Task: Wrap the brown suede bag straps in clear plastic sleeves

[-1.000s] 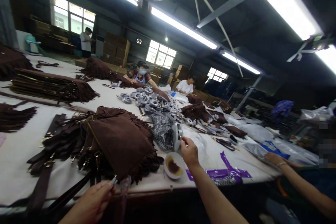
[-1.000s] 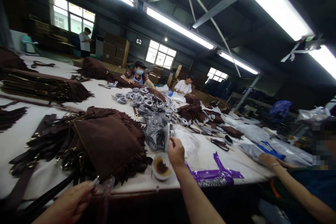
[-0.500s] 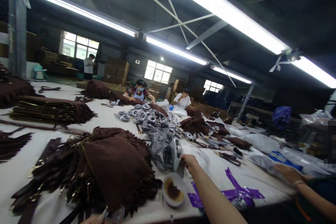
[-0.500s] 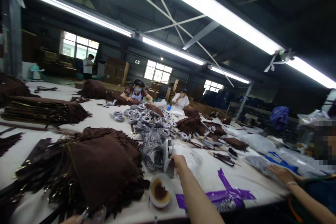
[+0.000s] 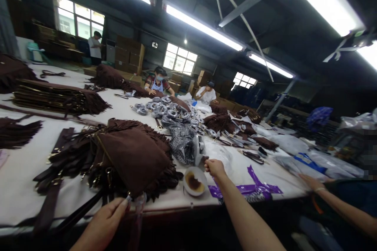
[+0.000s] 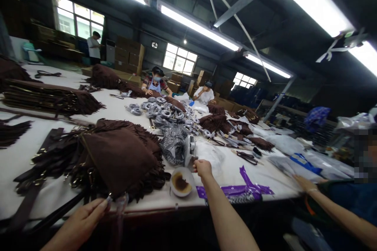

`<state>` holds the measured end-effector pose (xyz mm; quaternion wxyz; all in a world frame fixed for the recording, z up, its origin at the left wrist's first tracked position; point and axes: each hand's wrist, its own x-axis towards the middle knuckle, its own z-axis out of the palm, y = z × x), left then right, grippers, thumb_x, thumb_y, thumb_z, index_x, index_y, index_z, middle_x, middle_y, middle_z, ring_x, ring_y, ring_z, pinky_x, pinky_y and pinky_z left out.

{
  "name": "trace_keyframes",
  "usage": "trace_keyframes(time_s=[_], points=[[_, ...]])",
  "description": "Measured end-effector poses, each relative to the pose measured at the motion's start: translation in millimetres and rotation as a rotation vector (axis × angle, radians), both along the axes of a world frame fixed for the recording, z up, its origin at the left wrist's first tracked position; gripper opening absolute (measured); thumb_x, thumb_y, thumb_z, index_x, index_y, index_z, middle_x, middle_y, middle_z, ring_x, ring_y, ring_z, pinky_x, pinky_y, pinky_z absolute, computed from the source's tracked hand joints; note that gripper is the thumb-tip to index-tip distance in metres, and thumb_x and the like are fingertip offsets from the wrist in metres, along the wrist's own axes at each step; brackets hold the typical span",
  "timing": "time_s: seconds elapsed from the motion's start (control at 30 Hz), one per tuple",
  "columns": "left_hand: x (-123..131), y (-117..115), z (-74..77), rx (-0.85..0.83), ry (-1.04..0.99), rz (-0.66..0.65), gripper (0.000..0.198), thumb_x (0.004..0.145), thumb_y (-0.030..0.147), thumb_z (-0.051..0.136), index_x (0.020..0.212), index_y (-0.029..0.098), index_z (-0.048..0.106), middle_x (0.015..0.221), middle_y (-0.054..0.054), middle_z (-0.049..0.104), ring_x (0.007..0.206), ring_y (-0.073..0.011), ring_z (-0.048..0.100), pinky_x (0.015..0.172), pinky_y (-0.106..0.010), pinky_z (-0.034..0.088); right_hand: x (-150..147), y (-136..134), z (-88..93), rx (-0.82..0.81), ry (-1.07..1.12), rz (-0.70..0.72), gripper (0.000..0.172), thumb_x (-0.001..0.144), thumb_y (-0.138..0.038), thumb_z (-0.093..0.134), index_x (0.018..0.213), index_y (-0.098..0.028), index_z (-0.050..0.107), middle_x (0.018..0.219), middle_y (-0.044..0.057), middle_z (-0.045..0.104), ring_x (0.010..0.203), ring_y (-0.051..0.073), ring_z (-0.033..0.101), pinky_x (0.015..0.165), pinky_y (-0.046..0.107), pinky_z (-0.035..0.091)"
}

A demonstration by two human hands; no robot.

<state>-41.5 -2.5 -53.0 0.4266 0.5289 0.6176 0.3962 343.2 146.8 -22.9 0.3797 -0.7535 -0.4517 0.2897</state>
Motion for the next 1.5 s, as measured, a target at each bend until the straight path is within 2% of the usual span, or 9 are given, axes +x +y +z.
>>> trace_keyframes(time_s=[0.17,0.27,0.4,0.53,0.63,0.73,0.97,1.17,1.5], points=[[-2.6,-11.0,10.9,0.158,0.345,-0.044,0.034,0.089,0.041,0.037,0.069,0.021,0.056,0.067,-0.002,0.062,0.07,-0.0195,0.059,0.068,-0.029,0.041,12.2,-3.6,14.8,-0.046,-0.193,0.069,0.019,0.066,-0.007,0.056,0.048,-0.009,0.061,0.046,0.008,0.058,0.045,0.012,0.053,0.049,0.023,0.034],[0.5,-15.8,11.5,0.247,0.431,-0.028,0.034,0.092,0.035,0.033,0.07,0.02,0.055,0.068,-0.003,0.061,0.067,-0.0183,0.057,0.067,-0.03,0.041,-0.8,-19.2,18.7,-0.022,-0.251,0.177,0.023,0.074,-0.015,0.052,0.058,-0.007,0.067,0.054,0.009,0.062,0.049,0.011,0.054,0.052,0.024,0.036],[4.6,-18.1,8.1,0.361,0.55,0.0,0.033,0.094,0.027,0.031,0.076,0.018,0.058,0.075,-0.008,0.062,0.072,-0.0184,0.058,0.07,-0.03,0.043,-71.1,-60.7,23.3,0.053,0.009,0.498,0.032,0.078,-0.035,0.055,0.094,-0.011,0.07,0.068,0.006,0.068,0.048,0.01,0.051,0.048,0.022,0.038],[6.5,-22.1,4.4,0.385,0.679,0.031,0.029,0.094,0.024,0.034,0.082,0.016,0.059,0.08,-0.01,0.064,0.078,-0.0192,0.061,0.071,-0.03,0.045,-173.0,-113.9,31.1,-0.055,0.243,0.837,0.031,0.079,-0.042,0.058,0.075,-0.013,0.069,0.06,0.001,0.063,0.044,0.007,0.046,0.043,0.019,0.034],[4.9,-25.5,0.0,0.403,0.766,0.043,0.029,0.095,0.026,0.034,0.084,0.017,0.059,0.08,-0.009,0.064,0.076,-0.0186,0.061,0.067,-0.028,0.045,-229.3,-131.7,28.1,-0.131,0.283,0.834,0.029,0.077,-0.037,0.059,0.064,-0.013,0.067,0.049,-0.002,0.057,0.037,0.006,0.041,0.038,0.017,0.03],[1.5,-27.4,-5.0,0.413,0.854,0.066,0.03,0.096,0.028,0.033,0.083,0.016,0.058,0.077,-0.008,0.062,0.07,-0.0178,0.06,0.061,-0.027,0.043,-256.2,-128.6,19.1,-0.148,0.294,0.744,0.028,0.075,-0.036,0.059,0.061,-0.012,0.065,0.048,-0.002,0.057,0.036,0.006,0.042,0.037,0.017,0.031],[-6.0,-27.4,-15.6,0.477,0.973,0.059,0.027,0.096,0.025,0.033,0.088,0.015,0.058,0.077,-0.008,0.06,0.066,-0.0184,0.059,0.058,-0.027,0.045,-267.2,-118.5,10.1,-0.181,0.082,0.674,0.028,0.076,-0.032,0.058,0.053,-0.015,0.06,0.04,-0.003,0.052,0.032,0.008,0.045,0.034,0.017,0.033],[-10.9,-26.7,-26.6,0.629,1.044,0.015,0.035,0.093,0.016,0.039,0.126,0.012,0.048,0.08,-0.007,0.061,0.065,-0.0195,0.061,0.055,-0.028,0.047,-268.3,-118.4,6.6,-0.211,0.063,0.64,0.027,0.074,-0.03,0.059,0.052,-0.015,0.06,0.038,-0.003,0.051,0.031,0.008,0.044,0.033,0.017,0.03],[-9.3,-20.4,-8.0,0.278,0.601,-0.084,0.027,0.092,0.019,0.036,0.08,0.015,0.06,0.077,-0.008,0.062,0.075,-0.0199,0.059,0.07,-0.032,0.044,-250.4,-128.5,-24.5,-0.187,0.202,0.697,0.026,0.074,-0.03,0.059,0.08,-0.011,0.075,0.062,0.004,0.068,0.045,0.009,0.049,0.043,0.02,0.036]])
